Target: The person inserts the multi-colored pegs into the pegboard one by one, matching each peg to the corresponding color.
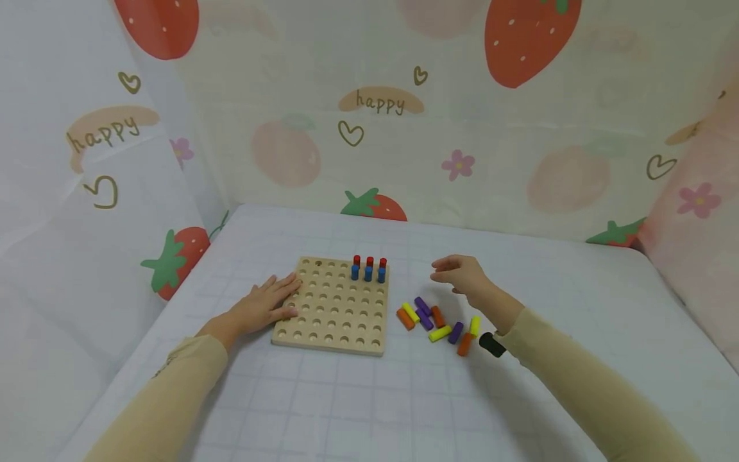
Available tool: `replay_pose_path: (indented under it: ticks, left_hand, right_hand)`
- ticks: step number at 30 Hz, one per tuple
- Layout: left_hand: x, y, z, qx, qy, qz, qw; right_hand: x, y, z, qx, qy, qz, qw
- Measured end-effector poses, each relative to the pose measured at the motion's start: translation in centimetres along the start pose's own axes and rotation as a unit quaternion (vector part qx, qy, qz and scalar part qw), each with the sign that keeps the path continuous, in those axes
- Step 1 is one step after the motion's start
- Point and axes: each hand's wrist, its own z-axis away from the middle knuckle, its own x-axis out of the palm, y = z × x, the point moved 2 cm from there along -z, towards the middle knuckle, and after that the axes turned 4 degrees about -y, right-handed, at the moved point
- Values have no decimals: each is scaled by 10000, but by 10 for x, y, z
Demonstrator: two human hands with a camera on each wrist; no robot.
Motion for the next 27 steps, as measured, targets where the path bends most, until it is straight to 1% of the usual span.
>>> replay_pose_path:
  ticks: [7,12,17,21,25,27]
  left_hand:
    - [-1,1,0,-52,-25,-38,10000]
    - [-1,1,0,-57,-20,-40,10000]
    - [-2,1,0,-18,-3,-63,10000]
    - [-3,1,0,21,9,-59,10000]
    - [-3,2,1,37,-2,31,10000]
    - [-3,2,2,39,-7,88,10000]
  right_hand:
    - [-18,20,7,144,-503,654,9965]
    - [-31,36,16,256,-782,1063,9909]
    - [-40,50,22,406,-1126,1460,9820]
    - [-47,59,19,252,-1573,1720,9721]
    - [-56,66,13,15,-2078,1665,9639]
    - [-60,67,11,-76,-2246,1596,9612]
